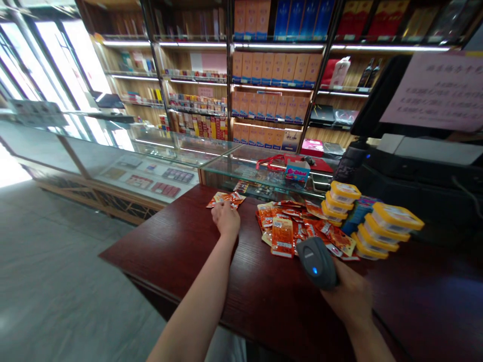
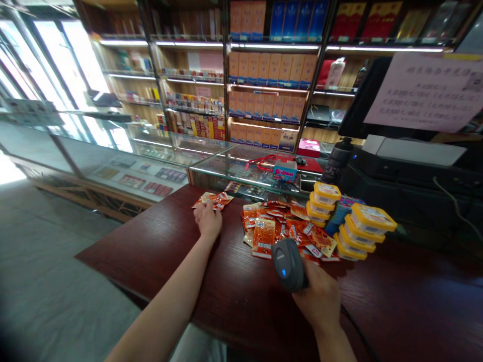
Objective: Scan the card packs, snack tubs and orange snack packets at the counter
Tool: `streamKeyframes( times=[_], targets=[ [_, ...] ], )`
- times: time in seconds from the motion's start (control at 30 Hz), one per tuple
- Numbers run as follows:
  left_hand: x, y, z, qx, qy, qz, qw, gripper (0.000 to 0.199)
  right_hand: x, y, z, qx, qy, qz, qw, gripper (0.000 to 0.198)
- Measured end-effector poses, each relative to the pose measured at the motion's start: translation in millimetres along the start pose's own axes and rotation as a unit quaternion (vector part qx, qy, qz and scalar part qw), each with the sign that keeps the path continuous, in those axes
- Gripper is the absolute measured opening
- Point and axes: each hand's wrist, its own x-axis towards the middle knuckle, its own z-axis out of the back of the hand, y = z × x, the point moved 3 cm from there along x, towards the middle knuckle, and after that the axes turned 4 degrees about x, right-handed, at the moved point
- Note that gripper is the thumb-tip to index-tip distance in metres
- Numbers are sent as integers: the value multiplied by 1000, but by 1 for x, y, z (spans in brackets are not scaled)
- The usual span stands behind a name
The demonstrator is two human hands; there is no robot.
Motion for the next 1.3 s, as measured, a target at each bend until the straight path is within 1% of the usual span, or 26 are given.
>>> streamKeyframes(
  times=[0.07,0.1,0.17,0.23,0.33,0.4,0.5,0.53,0.6,0.7,0.77,0.87,0.97,1.03,1.1,1.17,1.2,1.3],
  targets=[
    [-5,-7,-5,80,62,-74,992,27,0,2,1,0,3,5,1000,25],
    [-6,-8,-9,106,88,-93,986,27,1,3,1,1,9,4,1000,24],
    [-7,-8,-16,140,122,-101,977,31,2,5,1,5,23,2,1000,21],
    [-5,-6,-21,158,138,-98,973,37,3,7,2,7,29,2,1000,21],
    [-4,-6,-22,171,139,-97,971,43,3,7,1,4,34,-9,999,23],
    [-5,-9,-19,167,126,-104,972,42,3,7,0,2,37,-15,999,22],
    [-10,-19,-13,129,94,-126,979,32,4,8,0,9,41,-12,999,22],
    [-13,-23,-12,109,92,-136,980,28,4,9,0,9,42,-10,999,22],
    [-21,-29,-12,70,113,-155,979,26,5,9,0,7,43,-10,999,23],
    [-33,-37,-16,47,145,-174,973,31,5,9,0,6,44,-13,999,24],
    [-40,-40,-18,59,146,-168,973,35,4,9,-1,13,44,-11,999,24],
    [-44,-41,-21,61,141,-139,978,34,4,8,-2,25,45,-14,999,22],
    [-42,-40,-26,-5,145,-106,984,28,3,7,-4,22,43,-16,999,23],
    [-40,-38,-32,-88,156,-74,981,25,2,6,-5,25,43,-16,999,23],
    [-39,-35,-35,-191,159,-31,968,26,2,5,-6,31,45,-18,998,24],
    [-37,-33,-36,-296,147,20,944,26,2,4,-6,32,43,-18,998,24],
    [-36,-32,-35,-345,139,46,927,26,3,4,-6,30,42,-13,999,24],
    [-35,-34,-30,-474,120,100,867,29,3,4,-5,24,39,-2,999,25]
  ],
)
